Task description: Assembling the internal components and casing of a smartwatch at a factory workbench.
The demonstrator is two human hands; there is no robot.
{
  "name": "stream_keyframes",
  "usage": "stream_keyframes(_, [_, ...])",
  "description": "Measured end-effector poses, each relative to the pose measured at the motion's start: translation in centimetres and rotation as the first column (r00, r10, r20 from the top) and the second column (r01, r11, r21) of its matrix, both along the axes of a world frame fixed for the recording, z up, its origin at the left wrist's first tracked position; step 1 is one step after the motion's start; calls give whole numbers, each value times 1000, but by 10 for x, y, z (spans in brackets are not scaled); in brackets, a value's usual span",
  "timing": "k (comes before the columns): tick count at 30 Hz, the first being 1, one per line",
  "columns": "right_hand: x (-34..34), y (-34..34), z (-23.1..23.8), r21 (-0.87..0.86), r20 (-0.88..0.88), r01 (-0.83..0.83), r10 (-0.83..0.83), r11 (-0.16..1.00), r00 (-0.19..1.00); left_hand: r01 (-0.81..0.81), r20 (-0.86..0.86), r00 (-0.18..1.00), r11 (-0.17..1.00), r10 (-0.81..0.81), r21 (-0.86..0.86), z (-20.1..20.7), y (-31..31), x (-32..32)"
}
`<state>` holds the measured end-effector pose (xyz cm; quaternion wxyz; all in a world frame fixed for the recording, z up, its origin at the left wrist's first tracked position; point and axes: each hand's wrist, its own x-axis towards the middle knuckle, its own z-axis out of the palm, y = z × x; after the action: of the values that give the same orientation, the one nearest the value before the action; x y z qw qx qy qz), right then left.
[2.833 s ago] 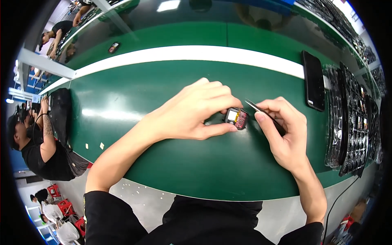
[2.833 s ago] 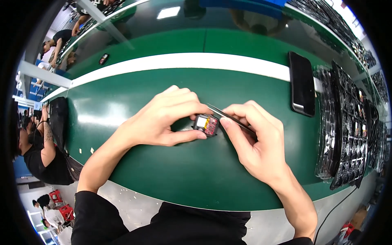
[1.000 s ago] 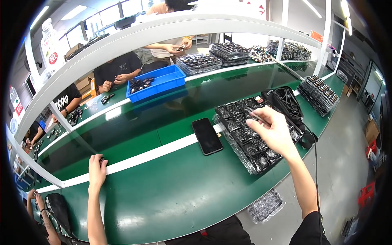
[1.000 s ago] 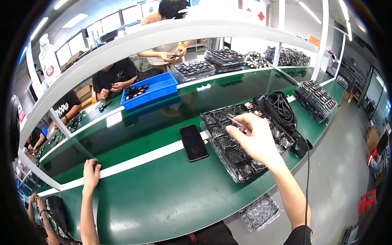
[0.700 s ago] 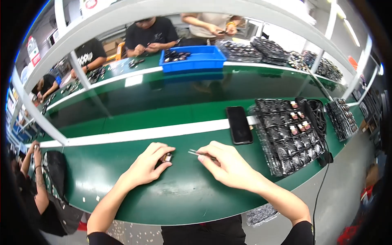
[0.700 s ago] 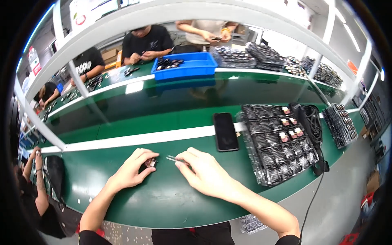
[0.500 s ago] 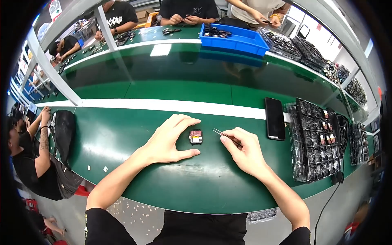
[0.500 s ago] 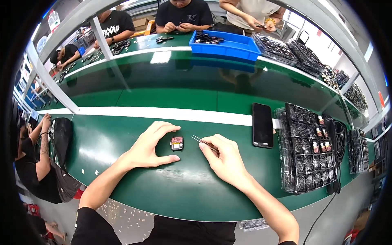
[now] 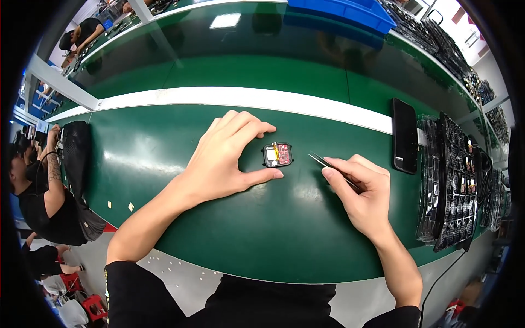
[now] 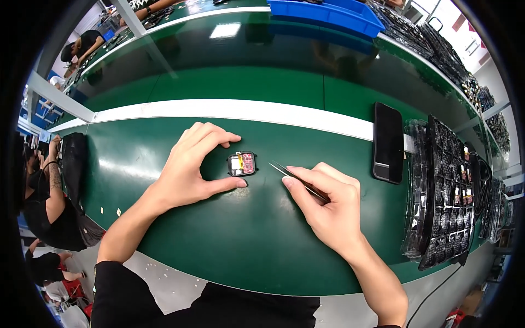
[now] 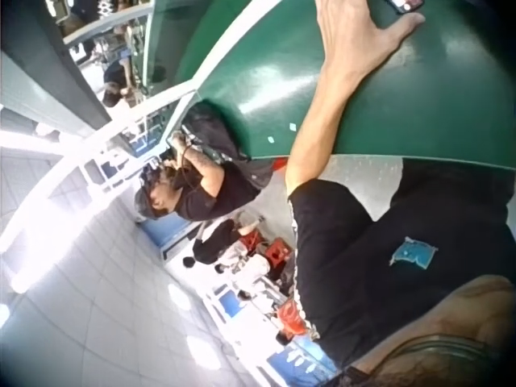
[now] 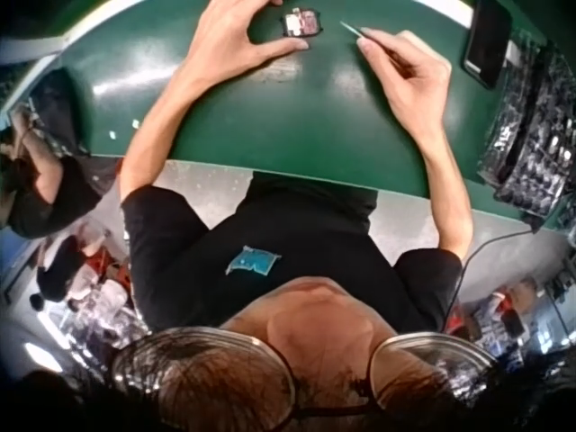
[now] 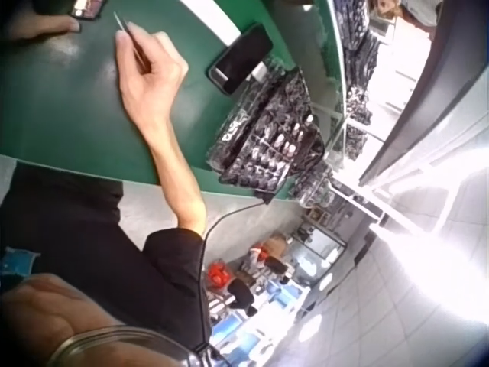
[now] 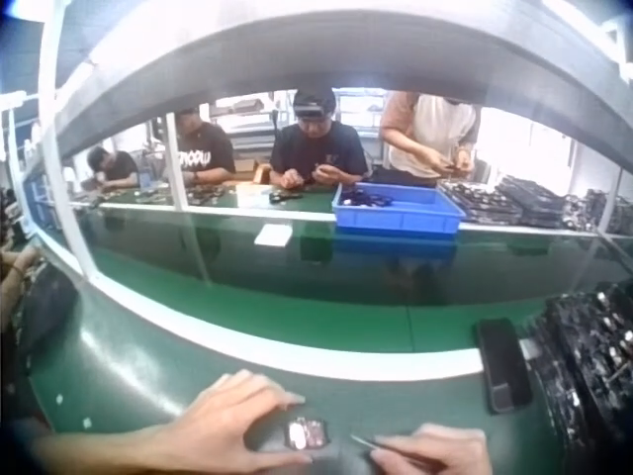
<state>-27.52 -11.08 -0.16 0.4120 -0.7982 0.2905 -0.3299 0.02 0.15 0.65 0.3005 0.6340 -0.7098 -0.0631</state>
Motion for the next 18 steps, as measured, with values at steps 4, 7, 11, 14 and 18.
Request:
stream_keyframes(4, [0,0,1,-2,6,-2,2,1000,1000,50,9,999,999,-50,-16,-7,-1,4])
stream_keyframes(7, [-1,1,1,81,50,-34,30,996,998,121,-123,986,991,-115,48,-6,-1,-1])
stream_keyframes(11, [-7,5,4,228,76,-89,73,969,994,191,-244,960,960,-139,205,3,6,-16])
stream_keyframes(14, [-4,5,-1,120,59,-97,90,988,994,256,-188,956,952,-224,167,1,6,-16])
stream_keyframes(18, [1,4,-4,-66,-13,-103,103,992,995,268,-224,947,951,-230,153,-4,2,-14])
